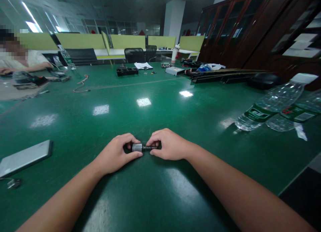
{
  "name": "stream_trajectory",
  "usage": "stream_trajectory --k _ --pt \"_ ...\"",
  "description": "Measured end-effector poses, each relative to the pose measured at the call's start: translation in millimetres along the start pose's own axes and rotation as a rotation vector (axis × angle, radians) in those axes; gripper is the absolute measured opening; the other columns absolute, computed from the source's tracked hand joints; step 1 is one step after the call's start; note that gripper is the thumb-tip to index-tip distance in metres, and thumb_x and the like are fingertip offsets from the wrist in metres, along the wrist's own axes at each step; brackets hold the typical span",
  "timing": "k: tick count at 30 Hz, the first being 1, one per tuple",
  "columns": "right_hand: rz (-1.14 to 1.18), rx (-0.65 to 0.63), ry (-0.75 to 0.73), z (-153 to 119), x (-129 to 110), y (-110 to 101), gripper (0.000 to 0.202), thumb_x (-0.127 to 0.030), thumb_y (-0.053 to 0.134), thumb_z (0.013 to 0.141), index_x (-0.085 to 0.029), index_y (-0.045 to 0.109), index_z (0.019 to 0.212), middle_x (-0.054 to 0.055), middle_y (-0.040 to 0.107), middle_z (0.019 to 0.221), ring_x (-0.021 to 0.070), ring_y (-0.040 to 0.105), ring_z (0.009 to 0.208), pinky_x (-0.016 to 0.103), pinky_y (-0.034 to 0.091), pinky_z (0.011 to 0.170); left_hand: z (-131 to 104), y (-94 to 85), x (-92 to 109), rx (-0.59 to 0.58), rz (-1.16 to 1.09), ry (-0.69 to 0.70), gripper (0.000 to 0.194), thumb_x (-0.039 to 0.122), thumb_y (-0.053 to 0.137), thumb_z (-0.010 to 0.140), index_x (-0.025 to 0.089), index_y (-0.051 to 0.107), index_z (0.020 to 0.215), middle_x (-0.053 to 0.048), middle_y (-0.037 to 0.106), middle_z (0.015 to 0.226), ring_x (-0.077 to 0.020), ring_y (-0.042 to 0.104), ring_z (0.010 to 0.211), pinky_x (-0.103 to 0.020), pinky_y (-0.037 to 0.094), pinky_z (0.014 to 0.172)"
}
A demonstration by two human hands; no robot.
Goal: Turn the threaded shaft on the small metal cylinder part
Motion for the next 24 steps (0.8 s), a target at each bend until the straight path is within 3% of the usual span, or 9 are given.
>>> stream_trajectory --k 24 --pt "0.045 -0.031 0.04 -3.6 10.1 -4.4 0.02 -0.01 0.067 0.073 -0.016 0.076 0.089 0.002 0.067 0.079 0.0114 0.058 0.07 0.022 0.044 0.064 -3.2 -2.7 -5.4 0.027 -0.003 -0.011 0.023 0.037 0.072 0.081 0.02 0.067 0.095 -0.001 0.065 0.086 -0.0177 0.058 0.077 -0.029 0.045 0.071"
Point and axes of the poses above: each hand's wrist, its own z-axis towards the middle knuckle, its own y-axis out of the palm, x = y × z, the point moved 10 cm from there along z, towards the middle knuckle
